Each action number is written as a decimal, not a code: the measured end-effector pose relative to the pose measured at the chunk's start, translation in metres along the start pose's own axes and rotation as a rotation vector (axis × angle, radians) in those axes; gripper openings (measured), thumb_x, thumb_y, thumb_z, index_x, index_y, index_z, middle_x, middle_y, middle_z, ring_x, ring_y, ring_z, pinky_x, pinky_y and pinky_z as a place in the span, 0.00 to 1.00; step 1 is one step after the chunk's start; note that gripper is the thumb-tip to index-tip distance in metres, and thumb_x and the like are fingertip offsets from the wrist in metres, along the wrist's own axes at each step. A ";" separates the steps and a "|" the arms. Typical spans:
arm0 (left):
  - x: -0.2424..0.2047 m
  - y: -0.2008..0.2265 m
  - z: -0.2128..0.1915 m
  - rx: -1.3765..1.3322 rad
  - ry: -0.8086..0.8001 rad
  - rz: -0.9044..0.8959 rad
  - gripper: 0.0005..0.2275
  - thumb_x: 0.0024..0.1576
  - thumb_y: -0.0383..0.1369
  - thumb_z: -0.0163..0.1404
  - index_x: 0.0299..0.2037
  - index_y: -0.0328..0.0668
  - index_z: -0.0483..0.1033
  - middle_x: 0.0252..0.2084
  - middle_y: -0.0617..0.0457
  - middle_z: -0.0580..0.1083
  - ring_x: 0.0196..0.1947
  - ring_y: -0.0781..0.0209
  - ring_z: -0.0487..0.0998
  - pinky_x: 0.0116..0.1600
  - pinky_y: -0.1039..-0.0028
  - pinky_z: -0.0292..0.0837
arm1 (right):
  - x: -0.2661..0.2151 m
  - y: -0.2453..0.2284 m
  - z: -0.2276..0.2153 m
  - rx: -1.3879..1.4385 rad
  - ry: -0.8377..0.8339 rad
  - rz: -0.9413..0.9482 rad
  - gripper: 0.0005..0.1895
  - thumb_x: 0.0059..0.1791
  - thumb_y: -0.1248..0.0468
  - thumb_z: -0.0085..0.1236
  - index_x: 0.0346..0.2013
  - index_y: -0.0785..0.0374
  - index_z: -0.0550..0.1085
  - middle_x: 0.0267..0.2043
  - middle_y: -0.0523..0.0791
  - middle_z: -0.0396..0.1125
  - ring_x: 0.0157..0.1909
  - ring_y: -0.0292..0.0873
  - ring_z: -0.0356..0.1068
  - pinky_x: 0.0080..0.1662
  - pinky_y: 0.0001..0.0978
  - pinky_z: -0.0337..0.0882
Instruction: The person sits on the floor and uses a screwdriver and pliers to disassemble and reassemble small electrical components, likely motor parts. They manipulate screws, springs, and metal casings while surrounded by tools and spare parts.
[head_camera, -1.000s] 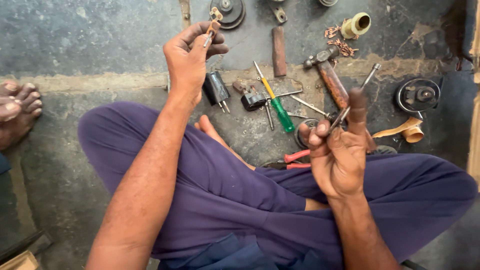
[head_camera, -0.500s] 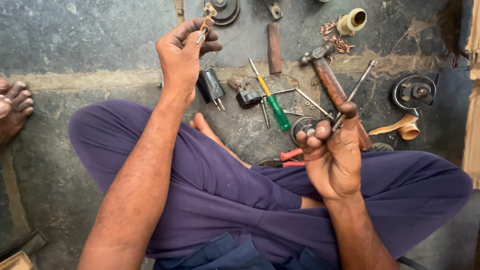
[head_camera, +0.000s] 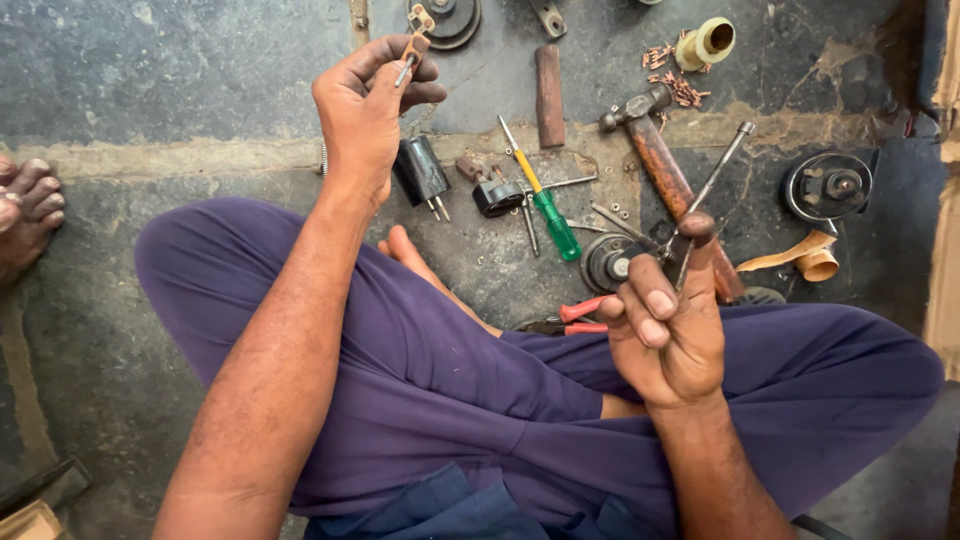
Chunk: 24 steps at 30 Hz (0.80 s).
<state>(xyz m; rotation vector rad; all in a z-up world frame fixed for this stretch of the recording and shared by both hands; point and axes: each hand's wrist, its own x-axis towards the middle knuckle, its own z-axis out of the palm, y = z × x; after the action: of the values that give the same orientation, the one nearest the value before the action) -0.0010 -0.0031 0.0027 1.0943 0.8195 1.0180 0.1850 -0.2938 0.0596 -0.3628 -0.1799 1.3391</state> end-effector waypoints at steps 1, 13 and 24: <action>0.000 -0.001 0.000 -0.010 0.004 0.002 0.09 0.65 0.23 0.48 0.49 0.25 0.80 0.39 0.47 0.79 0.37 0.61 0.83 0.45 0.71 0.85 | -0.001 0.000 0.000 0.012 -0.001 0.007 0.27 0.61 0.72 0.50 0.73 0.47 0.62 0.36 0.41 0.60 0.35 0.32 0.67 0.63 0.41 0.72; 0.001 0.000 0.001 0.002 0.031 -0.045 0.08 0.64 0.23 0.48 0.47 0.26 0.80 0.36 0.48 0.79 0.34 0.61 0.83 0.42 0.73 0.82 | 0.040 -0.023 -0.015 -1.079 0.208 -0.357 0.17 0.63 0.72 0.48 0.65 0.54 0.65 0.48 0.49 0.73 0.45 0.40 0.74 0.56 0.38 0.75; 0.001 0.000 0.005 -0.098 0.020 0.002 0.09 0.63 0.22 0.47 0.46 0.26 0.81 0.37 0.48 0.80 0.36 0.62 0.83 0.43 0.72 0.85 | 0.062 0.015 -0.037 -2.398 -0.063 -0.260 0.22 0.48 0.76 0.54 0.55 0.58 0.79 0.47 0.51 0.70 0.52 0.56 0.68 0.58 0.50 0.64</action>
<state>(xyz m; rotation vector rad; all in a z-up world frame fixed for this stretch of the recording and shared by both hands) 0.0035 -0.0038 0.0042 1.0033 0.7767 1.0616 0.1978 -0.2363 0.0149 -2.1122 -1.8032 0.1973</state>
